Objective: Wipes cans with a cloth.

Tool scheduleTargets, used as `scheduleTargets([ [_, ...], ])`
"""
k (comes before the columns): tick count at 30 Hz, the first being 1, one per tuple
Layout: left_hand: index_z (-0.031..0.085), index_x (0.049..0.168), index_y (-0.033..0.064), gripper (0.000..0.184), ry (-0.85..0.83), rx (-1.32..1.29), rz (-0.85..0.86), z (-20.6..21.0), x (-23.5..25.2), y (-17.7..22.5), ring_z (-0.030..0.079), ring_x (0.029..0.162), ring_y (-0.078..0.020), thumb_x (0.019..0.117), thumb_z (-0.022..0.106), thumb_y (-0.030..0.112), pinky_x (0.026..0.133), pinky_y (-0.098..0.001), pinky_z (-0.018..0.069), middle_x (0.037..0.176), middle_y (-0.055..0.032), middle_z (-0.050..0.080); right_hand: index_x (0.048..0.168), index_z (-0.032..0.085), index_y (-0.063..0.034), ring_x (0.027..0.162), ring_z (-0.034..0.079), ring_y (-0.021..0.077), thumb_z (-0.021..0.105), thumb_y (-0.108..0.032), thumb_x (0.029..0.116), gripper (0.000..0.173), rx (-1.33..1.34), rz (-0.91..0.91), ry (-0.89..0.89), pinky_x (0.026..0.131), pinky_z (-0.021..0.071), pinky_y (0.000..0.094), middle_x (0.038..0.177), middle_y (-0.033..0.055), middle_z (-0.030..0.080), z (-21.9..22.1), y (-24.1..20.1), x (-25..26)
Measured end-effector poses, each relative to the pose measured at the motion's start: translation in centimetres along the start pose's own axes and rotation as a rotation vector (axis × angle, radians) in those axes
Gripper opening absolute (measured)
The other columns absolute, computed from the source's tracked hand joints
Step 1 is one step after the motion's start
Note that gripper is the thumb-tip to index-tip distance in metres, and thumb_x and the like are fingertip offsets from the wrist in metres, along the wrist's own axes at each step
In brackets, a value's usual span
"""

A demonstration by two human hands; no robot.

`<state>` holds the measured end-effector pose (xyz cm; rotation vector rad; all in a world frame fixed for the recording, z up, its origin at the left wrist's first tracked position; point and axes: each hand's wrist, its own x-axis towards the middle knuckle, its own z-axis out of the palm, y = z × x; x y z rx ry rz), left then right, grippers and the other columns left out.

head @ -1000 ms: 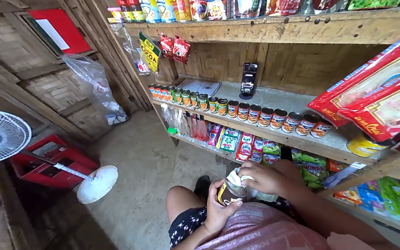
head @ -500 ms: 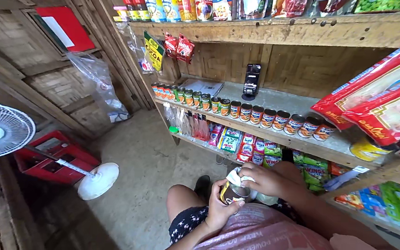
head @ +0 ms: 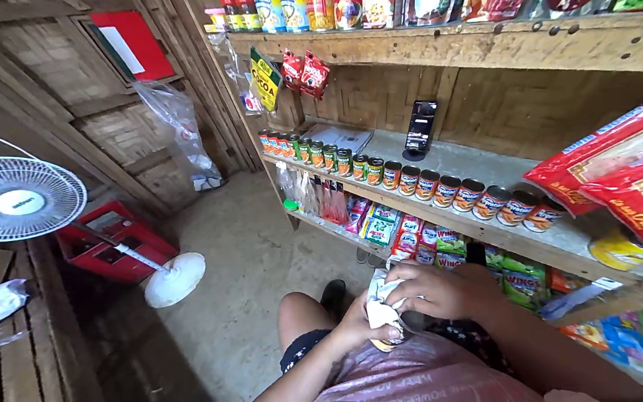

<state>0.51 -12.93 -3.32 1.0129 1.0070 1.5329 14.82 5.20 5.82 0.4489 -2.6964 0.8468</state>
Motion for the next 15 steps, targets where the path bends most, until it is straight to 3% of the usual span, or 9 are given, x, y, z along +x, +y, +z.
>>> scheduleTargets([
  [5, 0.055, 0.133, 0.006, 0.075, -0.236, -0.021, -0.13, -1.8, 0.7, 1.0, 0.067, 0.107, -0.0043, 0.0712, 0.092, 0.025, 0.098, -0.0294, 0.0549, 0.116, 0.0065, 0.071, 0.107, 0.078, -0.0167, 0.112, 0.065, 0.0255, 0.064, -0.027, 0.101, 0.018, -0.06, -0.1, -0.033, 0.096, 0.0545, 0.0435, 0.117, 0.0091, 0.07, -0.1, 0.4, 0.1],
  [11, 0.051, 0.134, 0.0035, 0.072, -0.318, 0.033, -0.213, -2.2, 0.9, 1.2, 0.068, 0.102, -0.0041, 0.0749, 0.088, 0.021, 0.094, -0.0289, 0.0568, 0.113, 0.0054, 0.072, 0.102, 0.077, -0.0147, 0.103, 0.07, 0.0264, 0.069, -0.024, 0.0932, 0.015, -0.199, -0.079, -0.043, 0.082, 0.06, 0.0458, 0.111, 0.0081, 0.073, 0.1, 0.2, -0.1],
  [15, 0.042, 0.14, -0.0018, 0.077, -0.269, 0.087, -0.217, -1.7, 0.5, 1.3, 0.067, 0.108, -0.0066, 0.0768, 0.083, 0.015, 0.099, -0.0308, 0.0554, 0.119, -0.0011, 0.069, 0.1, 0.075, -0.0095, 0.102, 0.071, 0.0277, 0.07, -0.022, 0.0904, 0.016, -0.213, 0.07, -0.013, 0.083, 0.0602, 0.0469, 0.108, 0.0107, 0.074, 1.1, 0.7, -0.9],
])
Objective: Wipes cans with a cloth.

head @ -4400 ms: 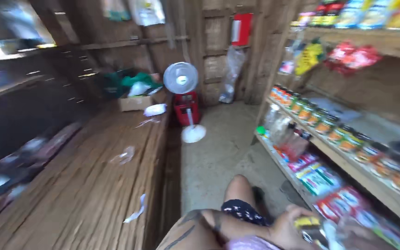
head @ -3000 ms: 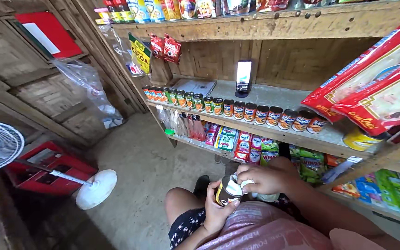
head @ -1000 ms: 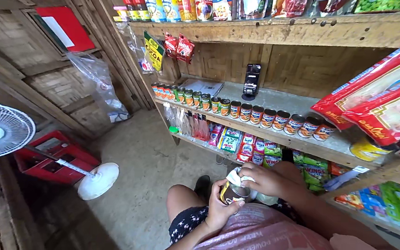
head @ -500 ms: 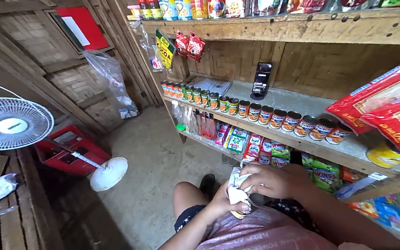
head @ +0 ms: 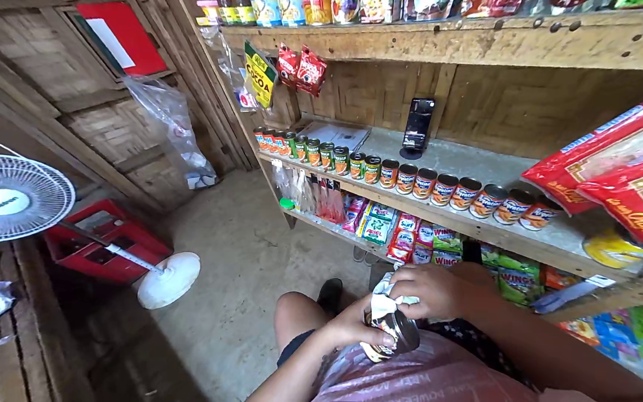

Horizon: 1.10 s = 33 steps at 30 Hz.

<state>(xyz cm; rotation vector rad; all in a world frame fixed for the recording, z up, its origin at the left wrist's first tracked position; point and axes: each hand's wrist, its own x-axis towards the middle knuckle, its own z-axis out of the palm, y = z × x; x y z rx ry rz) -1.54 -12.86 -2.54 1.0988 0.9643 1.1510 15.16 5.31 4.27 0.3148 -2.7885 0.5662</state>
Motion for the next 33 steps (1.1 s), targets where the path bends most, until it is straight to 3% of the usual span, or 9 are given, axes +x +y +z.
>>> scheduleTargets([
  [4, 0.039, 0.144, -0.0043, 0.081, 0.079, 0.076, 0.038, 0.5, -0.4, -0.7, 0.067, 0.112, -0.01, 0.078, 0.082, 0.015, 0.101, -0.0328, 0.0549, 0.126, -0.0079, 0.067, 0.108, 0.073, -0.0032, 0.108, 0.068, 0.0336, 0.069, -0.022, 0.0927, 0.025, 0.162, 0.333, -0.14, 0.091, 0.055, 0.054, 0.113, 0.0172, 0.071, 0.7, -0.2, -0.3],
  [8, 0.049, 0.13, -0.0027, 0.073, 0.223, 0.146, 0.098, 1.0, -1.1, -1.6, 0.068, 0.101, -0.0093, 0.0735, 0.087, 0.023, 0.093, -0.0309, 0.0569, 0.111, -0.0049, 0.068, 0.113, 0.07, 0.0013, 0.112, 0.064, 0.0356, 0.066, -0.022, 0.0948, 0.03, 0.316, 0.584, -0.237, 0.098, 0.0492, 0.0542, 0.116, 0.0212, 0.069, 1.6, -0.3, -0.4],
  [12, 0.055, 0.126, 0.0018, 0.078, 0.42, 0.338, 0.17, 1.8, -1.6, -1.3, 0.067, 0.101, -0.0098, 0.0634, 0.095, 0.026, 0.091, -0.0295, 0.0578, 0.11, -0.0046, 0.066, 0.109, 0.068, 0.0048, 0.105, 0.064, 0.0334, 0.063, -0.019, 0.0957, 0.028, 0.459, 0.681, -0.17, 0.094, 0.0497, 0.0503, 0.11, 0.0231, 0.067, 2.6, -0.3, -1.0],
  [16, 0.064, 0.122, 0.0077, 0.077, 0.53, 0.786, 0.272, 1.6, -1.5, -0.4, 0.066, 0.11, -0.0156, 0.0601, 0.096, 0.041, 0.097, -0.0373, 0.0572, 0.119, -0.0084, 0.067, 0.105, 0.067, 0.0029, 0.097, 0.062, 0.0275, 0.06, -0.019, 0.0955, 0.025, 0.537, 0.757, -0.095, 0.087, 0.0497, 0.0463, 0.102, 0.0192, 0.066, 3.2, -0.3, -1.3],
  [19, 0.067, 0.119, 0.0151, 0.067, 0.6, 1.126, 0.499, 0.7, -1.1, 0.1, 0.067, 0.112, -0.0231, 0.0695, 0.088, 0.055, 0.095, -0.0451, 0.0567, 0.12, -0.0103, 0.069, 0.095, 0.062, -0.0013, 0.079, 0.054, 0.0171, 0.057, -0.019, 0.0966, 0.018, 0.664, 0.814, -0.052, 0.073, 0.045, 0.0385, 0.085, 0.0091, 0.057, 3.8, -0.4, -1.4],
  [21, 0.066, 0.119, 0.0215, 0.061, 0.662, 1.324, 0.632, 0.1, -0.7, 0.6, 0.067, 0.107, -0.0249, 0.0749, 0.082, 0.06, 0.09, -0.0436, 0.0565, 0.119, -0.0104, 0.069, 0.094, 0.062, -0.0034, 0.075, 0.053, 0.0127, 0.055, -0.018, 0.0974, 0.017, 0.764, 0.836, -0.015, 0.071, 0.0448, 0.035, 0.082, 0.0046, 0.055, 4.3, -0.6, -1.4],
  [25, 0.065, 0.118, 0.0271, 0.048, 0.698, 1.473, 0.795, -0.2, -0.2, 1.7, 0.063, 0.116, -0.0246, 0.0833, 0.077, 0.057, 0.098, -0.0404, 0.0524, 0.122, -0.0093, 0.066, 0.097, 0.066, -0.0052, 0.083, 0.056, 0.005, 0.051, -0.017, 0.0996, 0.019, 0.89, 0.794, 0.172, 0.079, 0.0478, 0.0274, 0.089, -0.0001, 0.06, 4.7, -1.1, -1.4],
  [29, 0.064, 0.119, 0.0317, 0.033, 0.652, 1.57, 0.866, 0.3, 0.1, 2.3, 0.058, 0.124, -0.0266, 0.0925, 0.07, 0.051, 0.102, -0.0424, 0.0478, 0.128, -0.0077, 0.063, 0.124, 0.065, 0.0021, 0.112, 0.06, 0.0056, 0.041, -0.013, 0.1009, 0.037, 0.987, 0.838, 0.292, 0.101, 0.0485, 0.027, 0.122, 0.0084, 0.066, 4.2, -2.5, -1.4],
  [33, 0.063, 0.12, 0.0333, 0.03, 0.64, 1.602, 0.901, 0.8, 0.4, 2.9, 0.057, 0.125, -0.0271, 0.0957, 0.066, 0.051, 0.102, -0.0427, 0.0461, 0.13, -0.0071, 0.062, 0.123, 0.066, 0.002, 0.112, 0.062, 0.0046, 0.042, -0.01, 0.0988, 0.036, 1.041, 0.826, 0.434, 0.101, 0.0506, 0.0263, 0.12, 0.0058, 0.068, 4.5, -2.7, -1.7],
])
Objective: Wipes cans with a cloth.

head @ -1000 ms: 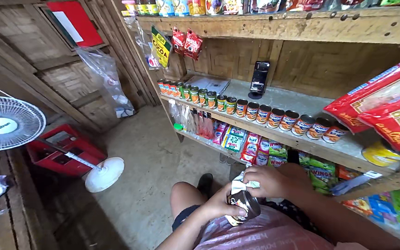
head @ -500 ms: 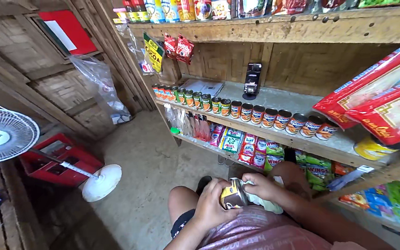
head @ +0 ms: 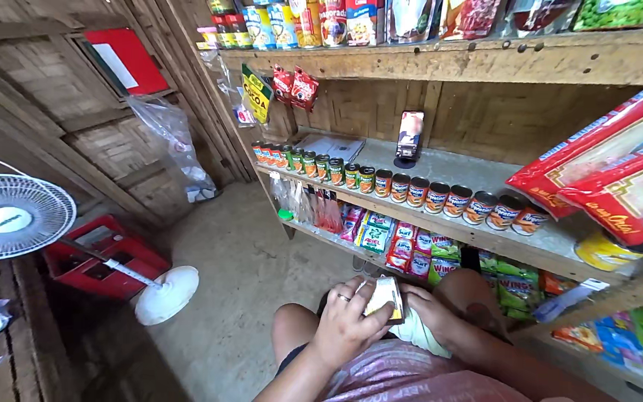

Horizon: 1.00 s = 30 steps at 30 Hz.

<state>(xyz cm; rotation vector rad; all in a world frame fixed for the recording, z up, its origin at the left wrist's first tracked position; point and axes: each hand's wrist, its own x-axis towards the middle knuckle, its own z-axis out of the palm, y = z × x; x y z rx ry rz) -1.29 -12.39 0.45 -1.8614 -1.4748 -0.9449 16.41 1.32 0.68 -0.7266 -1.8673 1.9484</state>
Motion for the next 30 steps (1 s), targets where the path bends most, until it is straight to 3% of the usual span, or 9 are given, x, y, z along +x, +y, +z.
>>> scheduleTargets([
  [3, 0.067, 0.118, 0.0298, 0.038, 0.067, -0.173, -0.047, -0.1, 0.5, -0.2, 0.054, 0.129, -0.0171, 0.0943, 0.064, 0.059, 0.11, -0.0386, 0.0391, 0.13, 0.0003, 0.063, 0.114, 0.068, -0.0032, 0.102, 0.066, 0.003, 0.044, -0.006, 0.0967, 0.03, 0.091, -0.069, -0.047, 0.094, 0.0547, 0.0261, 0.108, -0.0015, 0.071, 0.0, 0.0, -0.1],
  [5, 0.068, 0.119, 0.0252, 0.037, 0.164, -0.387, -0.101, 0.2, 0.7, -0.1, 0.053, 0.129, -0.0127, 0.1, 0.056, 0.055, 0.114, -0.0373, 0.0349, 0.128, 0.005, 0.065, 0.112, 0.068, -0.0057, 0.098, 0.067, 0.002, 0.044, -0.004, 0.0975, 0.028, 0.143, -0.107, -0.099, 0.091, 0.0561, 0.0261, 0.103, -0.0052, 0.072, 0.3, 0.0, -0.2],
  [8, 0.055, 0.138, 0.0286, 0.04, 0.32, -0.74, -0.271, 1.1, 0.7, 0.8, 0.053, 0.134, -0.0157, 0.1038, 0.05, 0.05, 0.116, -0.0381, 0.0407, 0.139, 0.0057, 0.06, 0.117, 0.066, -0.0043, 0.099, 0.067, 0.0017, 0.043, -0.002, 0.0978, 0.03, 0.181, -0.173, -0.135, 0.092, 0.0565, 0.0258, 0.106, -0.0055, 0.072, 0.6, -0.1, -0.1],
  [10, 0.049, 0.146, 0.0243, 0.052, 0.264, -0.959, -0.482, 1.2, 0.2, 1.1, 0.05, 0.136, -0.0169, 0.1038, 0.048, 0.054, 0.113, -0.0371, 0.043, 0.148, -0.0002, 0.053, 0.121, 0.064, 0.0002, 0.101, 0.068, 0.0029, 0.044, 0.0, 0.097, 0.031, 0.146, -0.248, -0.149, 0.093, 0.0565, 0.0263, 0.109, -0.0021, 0.072, 0.3, -0.2, 0.3],
  [13, 0.031, 0.154, 0.0003, 0.087, 0.048, -1.184, -0.817, 0.8, -0.7, 1.1, 0.062, 0.122, -0.0157, 0.1002, 0.043, 0.067, 0.103, -0.037, 0.0544, 0.14, -0.0113, 0.059, 0.112, 0.067, -0.0006, 0.096, 0.067, 0.0027, 0.051, -0.003, 0.0967, 0.023, 0.003, -0.329, -0.09, 0.088, 0.0566, 0.0249, 0.105, -0.0002, 0.072, -0.7, -0.5, 1.2],
  [17, 0.025, 0.157, 0.0019, 0.089, -0.176, -1.18, -1.036, 0.4, -1.7, 1.3, 0.07, 0.099, -0.0112, 0.0999, 0.039, 0.069, 0.082, -0.0319, 0.0617, 0.125, -0.0086, 0.068, 0.101, 0.068, -0.0048, 0.089, 0.063, 0.0001, 0.057, -0.007, 0.0918, 0.014, -0.135, -0.3, -0.073, 0.082, 0.0541, 0.0221, 0.096, -0.003, 0.068, -1.6, -0.9, 1.9],
  [24, 0.033, 0.148, 0.0008, 0.079, 0.038, -1.149, -0.895, 1.1, -2.3, 2.2, 0.067, 0.106, -0.007, 0.0996, 0.052, 0.06, 0.09, -0.0298, 0.06, 0.127, -0.0048, 0.064, 0.108, 0.066, -0.0041, 0.092, 0.066, 0.0043, 0.056, -0.005, 0.0934, 0.017, -0.021, -0.136, -0.107, 0.084, 0.0559, 0.0254, 0.1, -0.0003, 0.069, -1.1, -1.3, 1.9],
  [27, 0.04, 0.147, 0.0162, 0.067, 0.148, -1.027, -0.678, 1.7, -2.0, 1.8, 0.064, 0.113, -0.0034, 0.0983, 0.057, 0.058, 0.097, -0.0264, 0.0565, 0.131, 0.003, 0.061, 0.117, 0.064, -0.0017, 0.094, 0.067, 0.0074, 0.05, -0.007, 0.0985, 0.024, 0.072, 0.018, -0.111, 0.087, 0.0568, 0.0289, 0.104, 0.0028, 0.07, -0.5, -1.1, 1.6],
  [30, 0.043, 0.148, 0.0321, 0.065, 0.147, -0.722, -0.404, 2.2, -1.9, 0.3, 0.055, 0.125, -0.0109, 0.0941, 0.06, 0.065, 0.105, -0.0315, 0.0489, 0.138, 0.002, 0.054, 0.128, 0.061, 0.0026, 0.099, 0.064, 0.0054, 0.045, -0.008, 0.1063, 0.029, 0.073, 0.173, -0.052, 0.092, 0.0534, 0.0259, 0.111, 0.0057, 0.068, 0.7, -2.9, 0.3],
])
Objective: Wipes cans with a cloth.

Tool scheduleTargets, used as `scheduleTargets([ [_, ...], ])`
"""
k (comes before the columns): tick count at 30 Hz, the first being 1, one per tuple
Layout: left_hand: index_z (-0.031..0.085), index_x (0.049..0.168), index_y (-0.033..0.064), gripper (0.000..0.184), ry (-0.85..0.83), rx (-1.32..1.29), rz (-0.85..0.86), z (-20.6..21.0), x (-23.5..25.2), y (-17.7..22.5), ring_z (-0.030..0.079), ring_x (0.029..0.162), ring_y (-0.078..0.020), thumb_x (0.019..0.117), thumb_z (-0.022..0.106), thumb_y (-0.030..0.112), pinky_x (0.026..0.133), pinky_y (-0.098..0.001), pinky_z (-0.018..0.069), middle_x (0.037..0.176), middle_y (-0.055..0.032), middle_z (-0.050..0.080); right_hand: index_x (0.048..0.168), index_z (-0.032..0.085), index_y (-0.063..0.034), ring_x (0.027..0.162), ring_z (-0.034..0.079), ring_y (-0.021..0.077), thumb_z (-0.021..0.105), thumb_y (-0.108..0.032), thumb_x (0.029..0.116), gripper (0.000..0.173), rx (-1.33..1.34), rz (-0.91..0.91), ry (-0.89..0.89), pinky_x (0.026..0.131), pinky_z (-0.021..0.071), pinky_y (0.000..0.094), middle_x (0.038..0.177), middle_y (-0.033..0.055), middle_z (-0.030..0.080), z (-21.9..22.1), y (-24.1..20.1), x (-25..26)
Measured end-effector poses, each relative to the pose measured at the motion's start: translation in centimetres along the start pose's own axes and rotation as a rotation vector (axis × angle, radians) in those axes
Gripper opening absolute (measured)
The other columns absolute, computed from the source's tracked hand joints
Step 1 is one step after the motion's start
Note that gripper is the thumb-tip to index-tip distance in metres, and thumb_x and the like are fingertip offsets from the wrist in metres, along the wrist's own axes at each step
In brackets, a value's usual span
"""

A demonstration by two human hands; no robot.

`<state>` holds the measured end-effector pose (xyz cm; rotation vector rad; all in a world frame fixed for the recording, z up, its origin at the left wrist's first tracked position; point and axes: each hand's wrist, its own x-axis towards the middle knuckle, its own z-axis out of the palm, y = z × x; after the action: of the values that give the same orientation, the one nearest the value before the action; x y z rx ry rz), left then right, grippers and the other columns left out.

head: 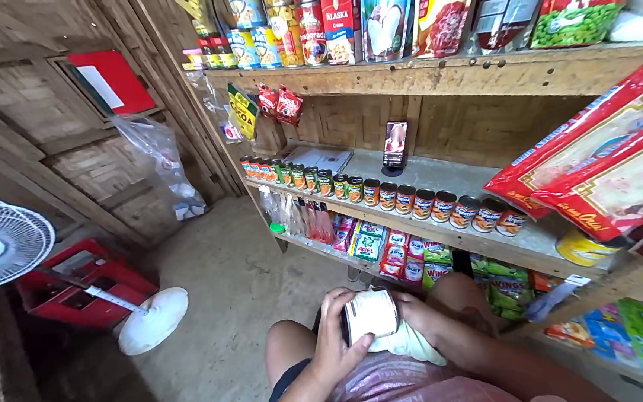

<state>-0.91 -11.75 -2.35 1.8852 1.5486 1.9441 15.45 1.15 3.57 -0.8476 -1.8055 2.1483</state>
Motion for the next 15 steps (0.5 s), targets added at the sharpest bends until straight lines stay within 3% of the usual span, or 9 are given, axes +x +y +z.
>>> scheduleTargets([
  [3, 0.041, 0.149, 0.0347, 0.07, -0.077, 0.107, 0.046, -0.1, 0.6, 0.3, 0.054, 0.13, -0.014, 0.0899, 0.067, 0.063, 0.106, -0.0333, 0.05, 0.143, -0.0016, 0.051, 0.128, 0.061, 0.0003, 0.097, 0.067, 0.0041, 0.044, -0.011, 0.1079, 0.028, 0.098, -0.029, 0.027, 0.091, 0.0558, 0.0247, 0.107, 0.0028, 0.071, -0.5, 0.3, 0.2],
  [6, 0.027, 0.158, 0.0102, 0.089, -0.165, -0.126, -0.19, 0.0, 0.4, 1.0, 0.056, 0.131, -0.0153, 0.0933, 0.07, 0.053, 0.109, -0.0358, 0.0506, 0.147, -0.0129, 0.052, 0.127, 0.061, -0.0008, 0.099, 0.067, 0.0082, 0.045, -0.012, 0.1059, 0.029, 0.122, -0.068, 0.034, 0.092, 0.0569, 0.0302, 0.109, 0.0046, 0.07, -1.7, 1.2, 1.2],
  [7, 0.019, 0.159, 0.0021, 0.094, -0.187, -0.235, -0.308, -0.1, 0.4, 1.4, 0.06, 0.125, -0.0118, 0.0954, 0.066, 0.052, 0.105, -0.0321, 0.0542, 0.145, -0.0136, 0.054, 0.123, 0.063, -0.0017, 0.098, 0.067, 0.0084, 0.047, -0.011, 0.1032, 0.027, 0.097, -0.087, 0.036, 0.09, 0.0571, 0.0306, 0.107, 0.0041, 0.07, -2.0, 1.3, 1.4],
  [9, 0.013, 0.159, 0.0003, 0.1, -0.189, -0.37, -0.589, -0.3, 0.5, 2.0, 0.068, 0.103, -0.0087, 0.0952, 0.059, 0.061, 0.081, -0.0279, 0.0608, 0.135, -0.0099, 0.061, 0.107, 0.065, -0.006, 0.089, 0.065, 0.0067, 0.05, -0.009, 0.0974, 0.018, 0.028, -0.127, 0.028, 0.083, 0.0555, 0.029, 0.096, -0.0002, 0.068, -2.4, 1.6, 1.7],
  [10, 0.016, 0.159, 0.0028, 0.098, -0.176, -0.392, -0.708, -0.4, 0.5, 2.2, 0.07, 0.096, -0.0101, 0.0949, 0.057, 0.064, 0.075, -0.0289, 0.0616, 0.131, -0.0088, 0.065, 0.102, 0.064, -0.0069, 0.085, 0.063, 0.0068, 0.053, -0.009, 0.0961, 0.013, -0.004, -0.135, 0.016, 0.079, 0.0544, 0.0288, 0.091, -0.001, 0.065, -2.4, 1.7, 1.7],
  [11, 0.021, 0.158, 0.0037, 0.092, -0.165, -0.385, -0.764, -0.4, 0.3, 2.3, 0.07, 0.096, -0.0108, 0.0955, 0.056, 0.062, 0.076, -0.0301, 0.0617, 0.127, -0.0084, 0.066, 0.102, 0.063, -0.0063, 0.083, 0.062, 0.0073, 0.054, -0.008, 0.0959, 0.011, -0.023, -0.135, 0.006, 0.078, 0.0538, 0.029, 0.089, -0.0006, 0.064, -2.3, 1.9, 1.7],
  [12, 0.027, 0.155, 0.0024, 0.086, -0.161, -0.351, -0.755, -0.4, 0.1, 2.2, 0.069, 0.101, -0.0104, 0.0969, 0.056, 0.058, 0.083, -0.0312, 0.0613, 0.128, -0.0086, 0.065, 0.104, 0.063, -0.0056, 0.084, 0.062, 0.0078, 0.054, -0.008, 0.0963, 0.012, -0.026, -0.131, -0.002, 0.078, 0.0538, 0.0295, 0.091, 0.0002, 0.064, -2.2, 2.2, 1.7],
  [15, 0.043, 0.146, 0.0027, 0.07, -0.134, -0.21, -0.452, -0.4, -0.6, 1.5, 0.064, 0.116, -0.0084, 0.0964, 0.065, 0.046, 0.1, -0.0311, 0.0556, 0.133, -0.0088, 0.062, 0.12, 0.064, -0.002, 0.099, 0.066, 0.0097, 0.051, -0.01, 0.1006, 0.025, 0.042, -0.104, -0.008, 0.09, 0.0553, 0.0321, 0.108, 0.0053, 0.069, -1.9, 2.8, 1.7],
])
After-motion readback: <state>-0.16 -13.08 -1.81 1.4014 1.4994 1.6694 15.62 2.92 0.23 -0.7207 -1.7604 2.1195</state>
